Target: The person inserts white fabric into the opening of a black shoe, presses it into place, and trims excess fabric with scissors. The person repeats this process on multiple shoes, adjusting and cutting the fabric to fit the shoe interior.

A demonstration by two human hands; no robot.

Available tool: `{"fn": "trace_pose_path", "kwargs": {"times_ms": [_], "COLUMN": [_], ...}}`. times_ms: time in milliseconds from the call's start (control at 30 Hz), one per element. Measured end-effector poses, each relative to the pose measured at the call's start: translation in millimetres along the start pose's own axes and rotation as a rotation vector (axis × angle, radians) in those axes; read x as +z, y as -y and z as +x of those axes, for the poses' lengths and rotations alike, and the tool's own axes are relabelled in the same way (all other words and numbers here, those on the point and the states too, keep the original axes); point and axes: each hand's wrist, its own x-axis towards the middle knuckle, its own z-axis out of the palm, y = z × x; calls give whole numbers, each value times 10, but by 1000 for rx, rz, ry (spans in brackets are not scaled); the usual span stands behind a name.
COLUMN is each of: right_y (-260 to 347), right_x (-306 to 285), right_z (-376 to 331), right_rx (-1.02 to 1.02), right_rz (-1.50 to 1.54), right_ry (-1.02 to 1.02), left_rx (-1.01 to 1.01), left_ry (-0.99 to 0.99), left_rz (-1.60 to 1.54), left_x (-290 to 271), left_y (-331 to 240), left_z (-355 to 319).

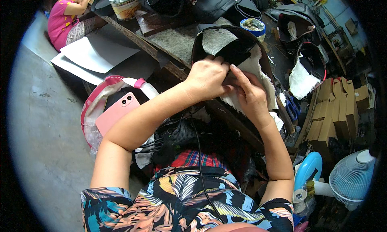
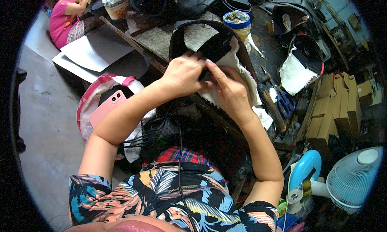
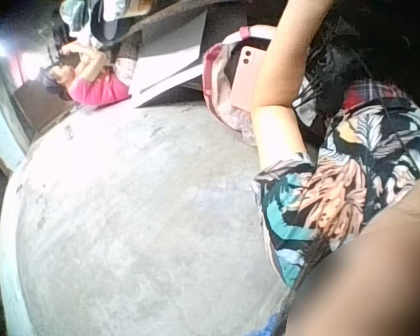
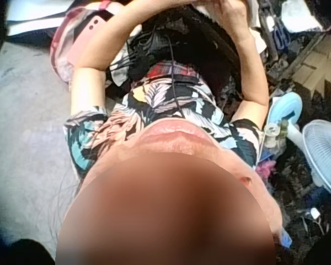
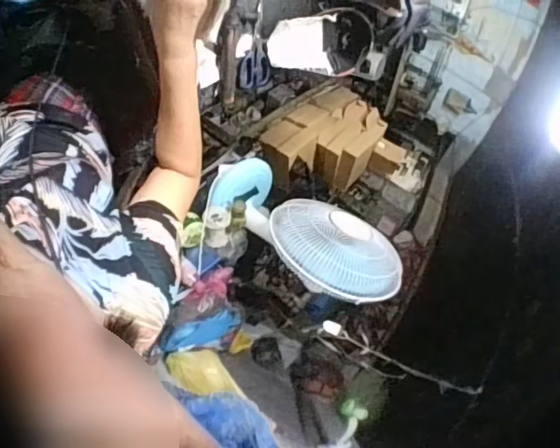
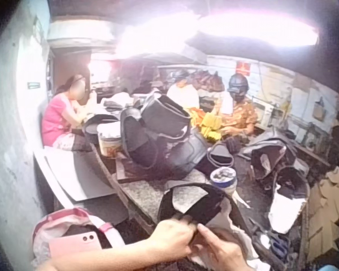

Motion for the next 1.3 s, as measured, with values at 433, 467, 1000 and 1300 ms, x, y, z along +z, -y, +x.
{"fn": "trace_pose_path", "kwargs": {"times_ms": [433,467,1000,1300], "right_y": [-16,-38,-43,-63], "right_x": [63,70,-26,-107], "right_z": [32,30,1,85], "right_rx": [35,-3,226,193], "right_rz": [101,92,312,207], "right_ry": [-62,-67,57,116], "left_rx": [59,58,-96,-142], "left_ry": [-74,-121,-141,-174], "left_rz": [58,37,-93,-183], "left_x": [25,31,33,25], "left_y": [27,45,217,331], "left_z": [45,42,8,19]}}
